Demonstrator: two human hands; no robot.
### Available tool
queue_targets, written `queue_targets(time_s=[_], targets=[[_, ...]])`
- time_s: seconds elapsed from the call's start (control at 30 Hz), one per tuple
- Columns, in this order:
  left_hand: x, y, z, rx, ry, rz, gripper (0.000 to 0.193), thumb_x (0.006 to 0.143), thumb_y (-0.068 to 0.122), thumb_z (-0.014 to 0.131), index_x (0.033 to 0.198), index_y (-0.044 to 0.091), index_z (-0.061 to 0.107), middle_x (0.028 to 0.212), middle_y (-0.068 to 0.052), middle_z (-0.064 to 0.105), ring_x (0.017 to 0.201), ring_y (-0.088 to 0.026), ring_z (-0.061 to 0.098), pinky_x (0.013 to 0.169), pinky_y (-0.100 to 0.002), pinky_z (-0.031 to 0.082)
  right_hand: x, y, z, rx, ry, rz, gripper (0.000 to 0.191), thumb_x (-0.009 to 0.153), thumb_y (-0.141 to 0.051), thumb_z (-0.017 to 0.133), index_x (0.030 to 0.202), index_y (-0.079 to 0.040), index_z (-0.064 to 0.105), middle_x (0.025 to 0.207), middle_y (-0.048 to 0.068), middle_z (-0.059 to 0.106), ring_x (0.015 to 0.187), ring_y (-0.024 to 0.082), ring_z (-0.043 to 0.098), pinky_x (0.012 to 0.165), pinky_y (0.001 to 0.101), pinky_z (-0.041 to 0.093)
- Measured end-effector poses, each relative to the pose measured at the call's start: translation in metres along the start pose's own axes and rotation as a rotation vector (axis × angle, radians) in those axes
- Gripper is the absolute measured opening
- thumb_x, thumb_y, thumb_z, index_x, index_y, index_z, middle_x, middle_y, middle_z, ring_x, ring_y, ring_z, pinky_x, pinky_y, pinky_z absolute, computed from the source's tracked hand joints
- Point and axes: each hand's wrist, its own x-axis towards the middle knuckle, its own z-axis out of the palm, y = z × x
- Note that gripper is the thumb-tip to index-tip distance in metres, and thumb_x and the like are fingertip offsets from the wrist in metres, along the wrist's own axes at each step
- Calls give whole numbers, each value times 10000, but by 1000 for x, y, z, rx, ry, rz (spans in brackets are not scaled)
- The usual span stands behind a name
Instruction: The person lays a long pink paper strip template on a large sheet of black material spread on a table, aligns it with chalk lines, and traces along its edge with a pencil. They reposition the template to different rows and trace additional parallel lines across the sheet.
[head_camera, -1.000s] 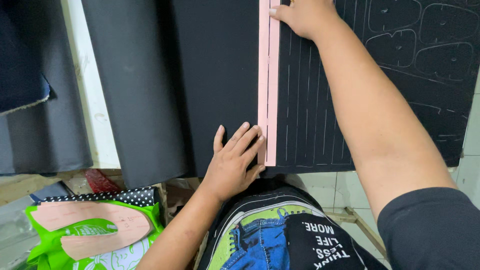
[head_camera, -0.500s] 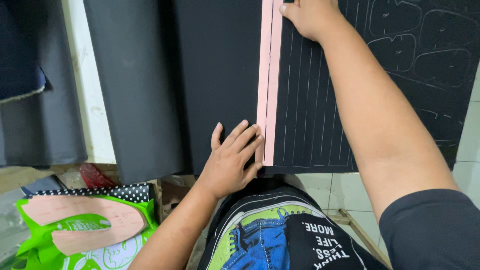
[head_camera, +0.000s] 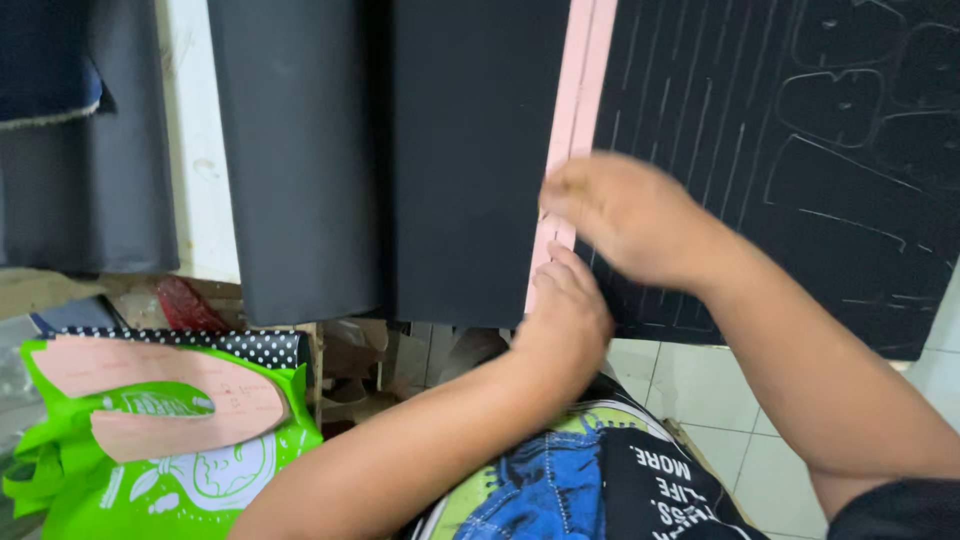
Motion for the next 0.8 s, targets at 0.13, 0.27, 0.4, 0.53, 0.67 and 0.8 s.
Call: queue_targets(time_s=[0.13,0.27,0.4,0.53,0.67,0.8], targets=[[21,37,33,-253,-296,154,433,869,205,643,1258,15,655,1310,-196,627,1176,-362,623,924,-533,512,-12,-15,23,-29,-288,-167,182,918,-248,641,919,-120,770,910,18,757,976,229,671,978,436,425],[20,67,79,-681,-399,27,422,906,187,652,1303,44,664,1307,-166,666,1143,-298,688,928,-438,556,-15,-14,41,-37,-324,-197,159,899,-227,655,891,-138,785,898,-10,757,981,209,646,1027,435,367],[20,82,100,-1025,-613,-265,353,996,196,589,1316,66,661,1296,-176,682,1126,-314,712,935,-427,564,-14,-14,53,-25,-300,-246,157,881,-248,687,871,-129,789,870,-8,753,964,208,644,1041,439,358],[14,73,93,-477,-307,142,438,885,199,661,1290,32,668,1317,-171,656,1180,-303,640,948,-480,503,-11,-14,60,-68,-345,-266,155,877,-246,690,869,-126,787,868,-4,747,956,215,640,1041,451,357],[14,46,68,-374,-200,105,413,872,212,629,1253,59,678,1283,-160,664,1167,-328,624,946,-580,467,-10,-13,59,-198,-287,-224,136,857,-231,695,828,-141,793,821,-8,740,953,212,640,1095,522,304],[13,13,42,-315,-283,68,356,1000,171,578,1305,14,677,1246,-146,702,1043,-313,665,815,-446,523,7,1,43,-340,-103,-234,121,889,-206,681,877,-155,791,860,-9,727,987,204,654,1131,516,298]])
